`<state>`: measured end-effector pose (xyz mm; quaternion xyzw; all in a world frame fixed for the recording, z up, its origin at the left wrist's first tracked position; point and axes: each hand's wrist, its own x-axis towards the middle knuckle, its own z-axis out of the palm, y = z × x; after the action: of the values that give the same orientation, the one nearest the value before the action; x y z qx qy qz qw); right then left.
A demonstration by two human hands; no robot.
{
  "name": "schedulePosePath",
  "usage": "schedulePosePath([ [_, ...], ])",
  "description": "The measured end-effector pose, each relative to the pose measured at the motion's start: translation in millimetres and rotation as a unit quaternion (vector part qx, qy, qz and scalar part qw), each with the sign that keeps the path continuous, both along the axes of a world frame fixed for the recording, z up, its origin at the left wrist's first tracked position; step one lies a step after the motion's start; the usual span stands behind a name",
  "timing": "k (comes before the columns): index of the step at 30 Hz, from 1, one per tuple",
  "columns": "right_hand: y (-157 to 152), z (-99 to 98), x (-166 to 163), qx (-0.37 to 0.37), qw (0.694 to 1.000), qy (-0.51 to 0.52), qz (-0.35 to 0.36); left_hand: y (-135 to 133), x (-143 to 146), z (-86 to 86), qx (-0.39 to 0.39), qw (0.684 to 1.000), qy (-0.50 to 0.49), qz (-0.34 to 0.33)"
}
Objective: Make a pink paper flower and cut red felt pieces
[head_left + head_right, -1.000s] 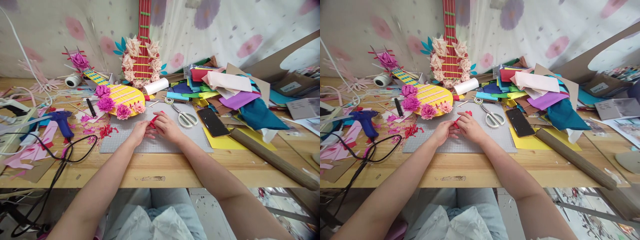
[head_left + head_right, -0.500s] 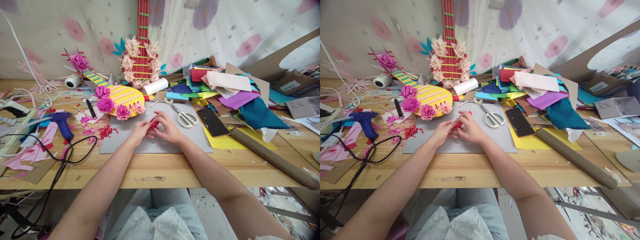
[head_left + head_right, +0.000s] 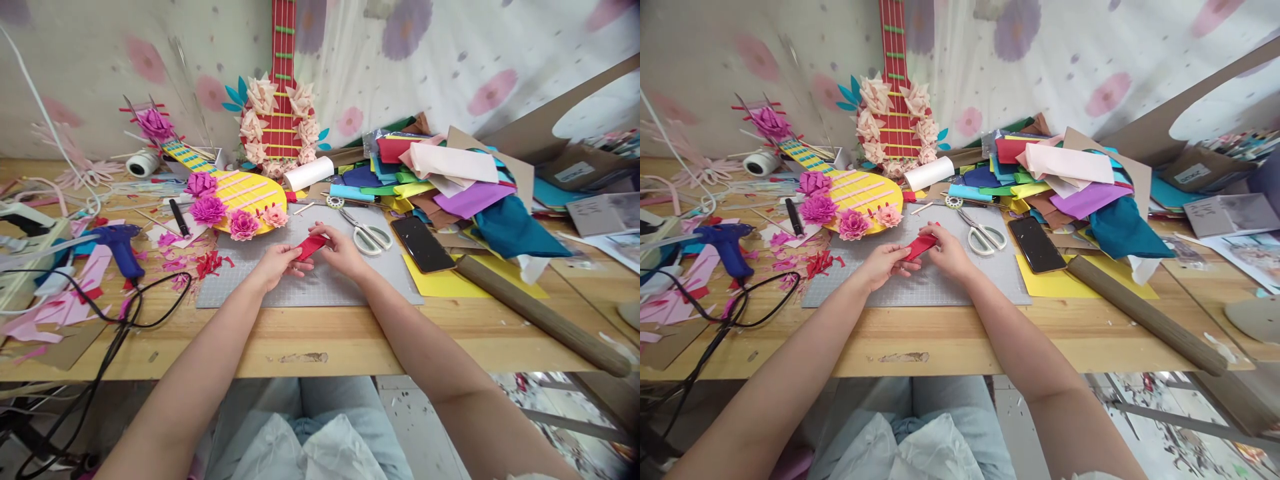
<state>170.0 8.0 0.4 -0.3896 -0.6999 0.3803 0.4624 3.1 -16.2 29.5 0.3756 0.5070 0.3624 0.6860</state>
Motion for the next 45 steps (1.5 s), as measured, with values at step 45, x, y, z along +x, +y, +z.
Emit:
schedulePosePath([
  [45,-1.1,4.1,-3.7,0.094,0.992,0.033,-0.076,-3.0,16.1,-6.6,0.016,0.996,-0.062,0.058],
])
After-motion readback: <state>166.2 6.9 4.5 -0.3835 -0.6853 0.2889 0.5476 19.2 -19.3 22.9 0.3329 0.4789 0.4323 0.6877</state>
